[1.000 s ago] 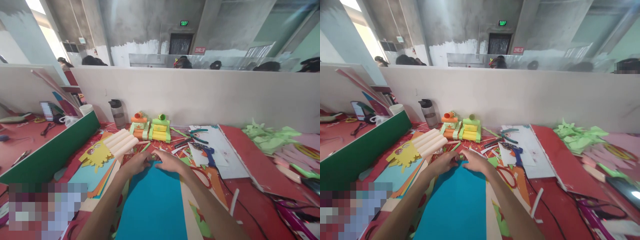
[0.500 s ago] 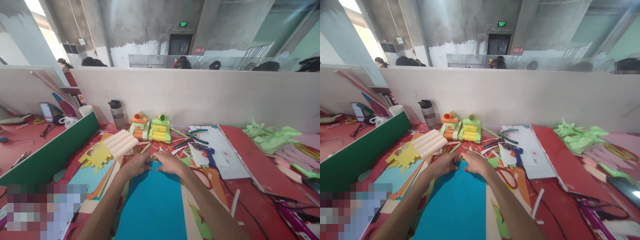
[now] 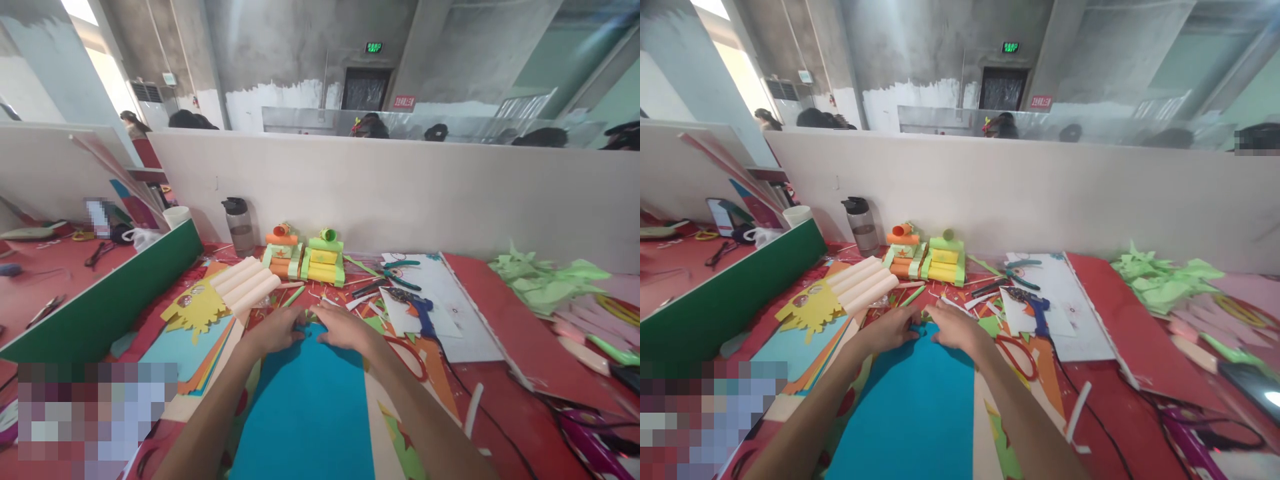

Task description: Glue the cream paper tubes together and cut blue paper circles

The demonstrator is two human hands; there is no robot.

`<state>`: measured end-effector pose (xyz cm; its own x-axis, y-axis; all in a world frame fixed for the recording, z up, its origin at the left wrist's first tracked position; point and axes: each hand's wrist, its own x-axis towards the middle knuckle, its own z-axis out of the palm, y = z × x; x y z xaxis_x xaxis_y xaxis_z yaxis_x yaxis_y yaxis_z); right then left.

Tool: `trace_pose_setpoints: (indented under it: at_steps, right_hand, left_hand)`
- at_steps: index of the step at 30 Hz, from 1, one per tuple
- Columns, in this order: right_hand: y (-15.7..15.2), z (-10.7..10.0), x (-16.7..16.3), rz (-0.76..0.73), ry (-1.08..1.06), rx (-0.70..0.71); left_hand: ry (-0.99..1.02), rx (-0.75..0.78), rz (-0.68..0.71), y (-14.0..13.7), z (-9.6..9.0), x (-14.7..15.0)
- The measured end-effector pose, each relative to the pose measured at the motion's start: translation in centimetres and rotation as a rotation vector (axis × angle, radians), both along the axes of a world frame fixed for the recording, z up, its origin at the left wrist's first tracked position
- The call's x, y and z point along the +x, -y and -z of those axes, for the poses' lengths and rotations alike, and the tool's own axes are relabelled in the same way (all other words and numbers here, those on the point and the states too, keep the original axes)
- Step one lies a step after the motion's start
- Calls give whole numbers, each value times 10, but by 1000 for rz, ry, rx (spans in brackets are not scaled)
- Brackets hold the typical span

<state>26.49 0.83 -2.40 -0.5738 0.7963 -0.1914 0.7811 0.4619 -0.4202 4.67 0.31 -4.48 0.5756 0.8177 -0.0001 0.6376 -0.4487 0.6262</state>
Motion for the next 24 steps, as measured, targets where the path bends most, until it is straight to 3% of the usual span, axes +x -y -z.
trace_pose_setpoints:
  at_steps: [3, 8, 10, 17, 21, 24]
  right_hand:
    - [0, -5, 0, -17, -41, -27]
    - [-4, -5, 3, -8, -163, -49]
    - [-6, -6, 5, -38, -217, -79]
    - [-6, -30, 21, -111, -356, -123]
    - [-3, -43, 24, -108, -318, -33]
    - [2, -44, 17, -128, -225, 81]
  left_hand:
    - [62, 18, -78, -1, -3, -2]
    - [164, 185, -368, -10, -3, -8]
    - [195, 198, -402, -12, -3, -9]
    - [309, 200, -254, -6, -6, -2]
    - [331, 227, -247, -2, -17, -3]
    - [344, 84, -119, 2, -26, -2]
